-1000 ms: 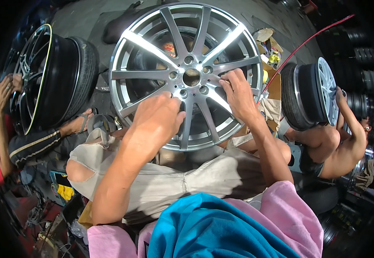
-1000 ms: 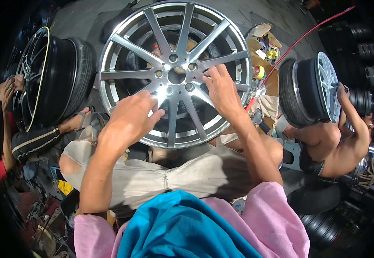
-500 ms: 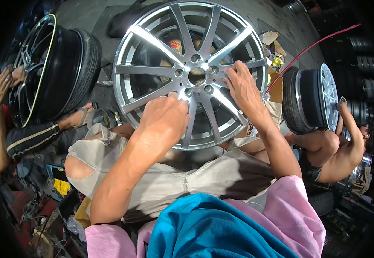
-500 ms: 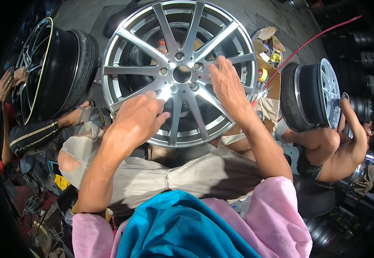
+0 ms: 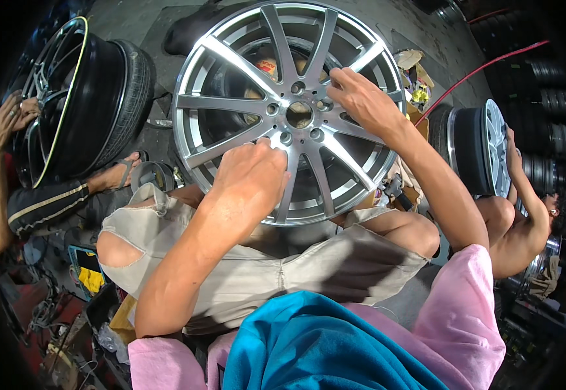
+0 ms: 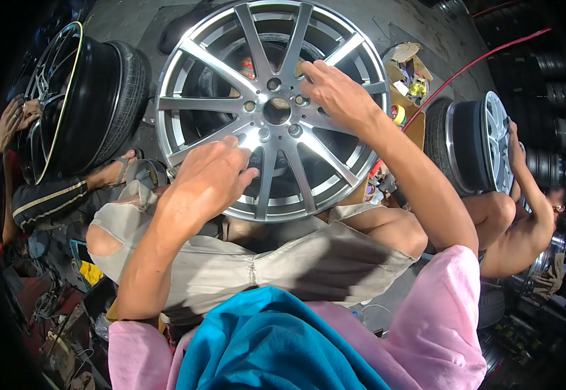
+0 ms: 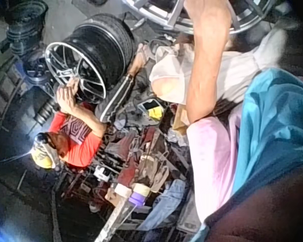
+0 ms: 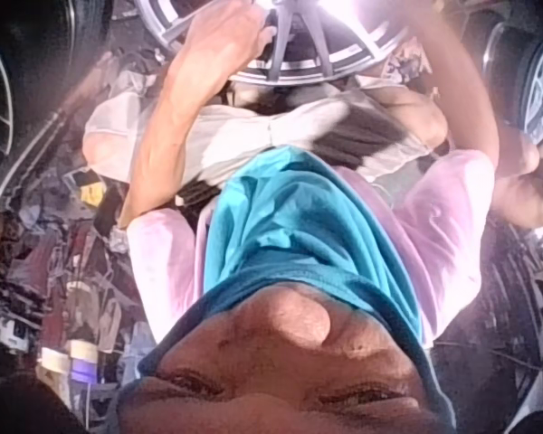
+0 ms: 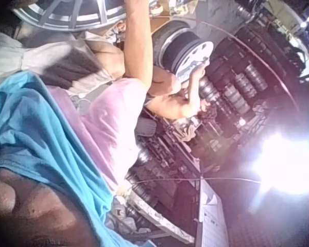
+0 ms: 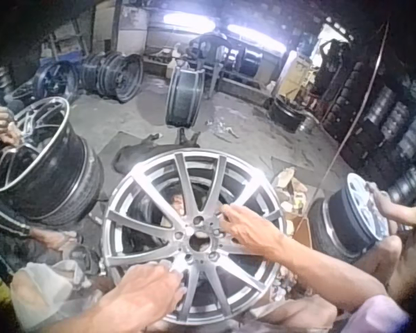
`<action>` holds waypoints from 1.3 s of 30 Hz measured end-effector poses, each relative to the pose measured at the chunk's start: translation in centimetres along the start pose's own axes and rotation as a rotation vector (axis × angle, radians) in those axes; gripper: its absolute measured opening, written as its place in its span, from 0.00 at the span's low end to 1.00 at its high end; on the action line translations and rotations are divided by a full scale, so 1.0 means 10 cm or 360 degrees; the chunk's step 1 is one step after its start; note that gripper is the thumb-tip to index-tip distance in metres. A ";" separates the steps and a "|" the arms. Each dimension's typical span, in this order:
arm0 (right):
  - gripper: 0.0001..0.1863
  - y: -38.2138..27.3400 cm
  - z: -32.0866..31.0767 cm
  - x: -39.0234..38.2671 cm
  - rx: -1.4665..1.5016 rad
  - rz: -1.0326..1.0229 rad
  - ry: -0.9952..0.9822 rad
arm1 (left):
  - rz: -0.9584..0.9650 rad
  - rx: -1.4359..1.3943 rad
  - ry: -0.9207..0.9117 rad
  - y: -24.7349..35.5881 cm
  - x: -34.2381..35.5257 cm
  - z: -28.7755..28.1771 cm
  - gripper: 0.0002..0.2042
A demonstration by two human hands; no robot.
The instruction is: The person holds and rotates a car wheel rim while applying masking tape and trimming it along the hub and spokes with a small blade.
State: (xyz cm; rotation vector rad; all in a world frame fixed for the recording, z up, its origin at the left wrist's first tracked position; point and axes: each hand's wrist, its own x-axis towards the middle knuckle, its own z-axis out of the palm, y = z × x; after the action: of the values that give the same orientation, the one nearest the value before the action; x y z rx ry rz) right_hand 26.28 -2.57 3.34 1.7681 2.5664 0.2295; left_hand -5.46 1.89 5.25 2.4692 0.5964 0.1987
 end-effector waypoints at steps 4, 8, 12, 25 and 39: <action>0.09 0.03 -0.08 0.07 -0.0091 -0.0062 -0.0194 | -0.0024 0.0031 -0.0039 0.00 0.01 -0.01 0.10; 0.09 0.05 -0.10 0.20 -0.0105 -0.0048 -0.0382 | -0.0019 0.0041 -0.0015 0.01 0.00 -0.01 0.11; 0.12 0.03 -0.06 0.27 -0.0255 -0.0192 -0.0435 | -0.0059 0.0037 -0.0048 -0.02 0.00 -0.01 0.11; 0.12 -0.12 0.13 -0.09 0.0498 0.0436 0.0139 | -0.0013 0.0028 -0.0040 -0.01 0.00 0.02 0.11; 0.12 -0.09 -0.01 0.15 0.0023 0.0058 -0.0022 | -0.0001 0.0013 -0.0030 -0.03 0.00 0.00 0.11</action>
State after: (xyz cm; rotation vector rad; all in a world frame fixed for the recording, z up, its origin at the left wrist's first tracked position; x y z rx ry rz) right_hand 24.92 -1.48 3.43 1.8160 2.5348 0.1987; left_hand -5.58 2.10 5.13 2.4758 0.5910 0.1731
